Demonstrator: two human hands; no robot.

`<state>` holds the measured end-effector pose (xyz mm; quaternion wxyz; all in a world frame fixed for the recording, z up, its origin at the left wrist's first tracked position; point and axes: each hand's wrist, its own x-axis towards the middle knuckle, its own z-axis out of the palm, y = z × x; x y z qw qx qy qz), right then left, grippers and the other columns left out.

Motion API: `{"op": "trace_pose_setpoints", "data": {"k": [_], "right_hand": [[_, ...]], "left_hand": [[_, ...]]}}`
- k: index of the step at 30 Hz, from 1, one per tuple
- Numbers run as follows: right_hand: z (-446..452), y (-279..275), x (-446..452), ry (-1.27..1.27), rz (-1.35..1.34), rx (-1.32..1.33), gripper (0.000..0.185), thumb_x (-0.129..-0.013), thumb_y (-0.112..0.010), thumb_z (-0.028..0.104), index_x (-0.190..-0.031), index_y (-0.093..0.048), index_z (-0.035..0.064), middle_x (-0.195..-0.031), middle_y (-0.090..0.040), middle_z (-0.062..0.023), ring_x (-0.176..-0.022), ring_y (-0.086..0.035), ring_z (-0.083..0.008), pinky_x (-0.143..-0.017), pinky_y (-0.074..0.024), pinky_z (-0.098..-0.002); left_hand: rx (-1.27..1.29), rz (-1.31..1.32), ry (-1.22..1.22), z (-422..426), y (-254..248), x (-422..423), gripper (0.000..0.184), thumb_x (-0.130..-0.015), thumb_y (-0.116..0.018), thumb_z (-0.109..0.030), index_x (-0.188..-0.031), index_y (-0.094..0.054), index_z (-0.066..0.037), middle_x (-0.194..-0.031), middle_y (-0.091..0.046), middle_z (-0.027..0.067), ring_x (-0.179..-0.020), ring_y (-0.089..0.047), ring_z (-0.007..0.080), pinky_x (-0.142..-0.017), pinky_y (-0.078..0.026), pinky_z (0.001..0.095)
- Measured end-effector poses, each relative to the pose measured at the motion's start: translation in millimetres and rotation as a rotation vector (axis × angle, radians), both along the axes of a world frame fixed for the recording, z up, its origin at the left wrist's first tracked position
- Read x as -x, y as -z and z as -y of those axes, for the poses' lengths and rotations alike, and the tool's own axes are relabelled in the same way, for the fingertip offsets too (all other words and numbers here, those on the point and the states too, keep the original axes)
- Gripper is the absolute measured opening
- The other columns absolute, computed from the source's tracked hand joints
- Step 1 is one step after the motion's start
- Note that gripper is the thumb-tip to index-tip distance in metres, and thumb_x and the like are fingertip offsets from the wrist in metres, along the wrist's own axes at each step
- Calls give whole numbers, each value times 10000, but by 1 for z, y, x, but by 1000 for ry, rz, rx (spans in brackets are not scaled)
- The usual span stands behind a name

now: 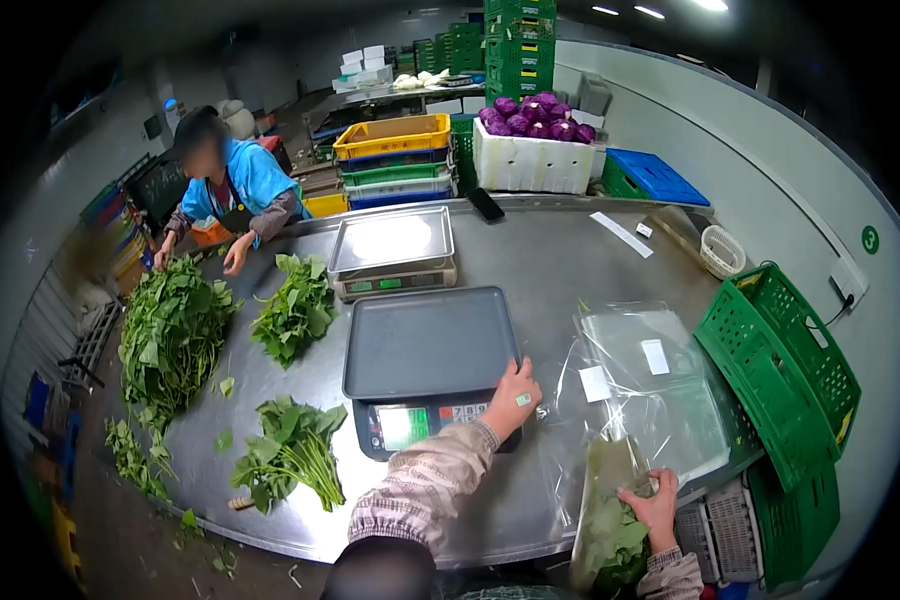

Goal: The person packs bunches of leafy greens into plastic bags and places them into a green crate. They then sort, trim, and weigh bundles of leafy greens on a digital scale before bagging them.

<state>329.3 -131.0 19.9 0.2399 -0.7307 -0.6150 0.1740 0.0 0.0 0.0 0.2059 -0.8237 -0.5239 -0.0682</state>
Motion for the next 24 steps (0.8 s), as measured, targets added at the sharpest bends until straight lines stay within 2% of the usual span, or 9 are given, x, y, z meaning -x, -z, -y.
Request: {"op": "trace_pose_setpoints", "data": {"k": [5,9,11,13,17,18,21,22,24], "right_hand": [[30,20,24,62,-135,-83,689,-565,-867,331,-1069,-522,14,-1080,-509,-157,-987,-536,-337,-858,-446,-407],[37,6,6,137,-155,-95,677,-567,-867,317,-1067,-527,12,-1070,-519,-164,-996,-532,-328,-858,-443,-400],[37,11,9,142,-165,-88,674,-569,-867,311,-1066,-527,9,-1060,-523,-164,-997,-529,-324,-860,-440,-396],[25,14,16,136,-203,-68,654,-577,-866,312,-1050,-533,7,-1050,-519,-162,-1008,-523,-320,-877,-431,-390],[5,33,36,118,-310,59,641,-613,-851,305,-1063,-530,-18,-1054,-525,-166,-1009,-520,-303,-888,-424,-381],[1,34,47,111,-339,103,643,-620,-847,301,-1073,-527,-25,-1062,-528,-168,-1009,-521,-299,-888,-424,-378],[2,45,63,83,-511,170,601,-677,-820,275,-1098,-531,-43,-1088,-533,-174,-1015,-518,-283,-896,-420,-370],[8,35,73,79,-594,205,587,-690,-812,270,-1103,-536,-43,-1102,-524,-175,-1029,-511,-279,-905,-417,-368],[18,50,70,47,-545,242,534,-753,-772,247,-1138,-542,-42,-1182,-477,-176,-1100,-469,-261,-945,-396,-358]], "left_hand": [[-27,27,-30,-5,-5,48,158,-707,-610,-155,-690,-705,-30,-738,-680,133,-1049,-564,327,-964,-383,522],[-33,139,-139,14,-10,7,319,-654,-654,-212,-910,-675,-23,-919,-638,154,-966,-539,329,-955,-378,502],[371,682,-87,74,-35,-35,547,-732,-661,-278,-1184,-563,13,-1258,-528,260,-1162,-500,373,-1019,-345,515],[397,992,-73,136,1,-74,862,-776,-673,-473,-1404,-323,2,-1452,-270,308,-1258,-411,443,-1041,-345,490],[864,1736,-403,170,60,-103,891,-834,-615,-535,-1430,-244,14,-1419,-322,324,-1287,-392,432,-1037,-367,423],[898,1889,-412,169,84,-106,840,-852,-585,-551,-1393,-316,32,-1304,-473,315,-1204,-498,407,-992,-411,408],[861,1777,-477,180,32,-70,755,-868,-557,-553,-1320,-423,37,-1144,-593,290,-1066,-604,378,-900,-475,392],[749,1696,-512,188,29,-62,617,-882,-585,-471,-1243,-501,21,-971,-657,238,-909,-658,342,-784,-511,396],[666,1646,-500,199,34,-44,507,-889,-607,-364,-1226,-511,2,-946,-650,219,-852,-654,330,-736,-508,403]]}}
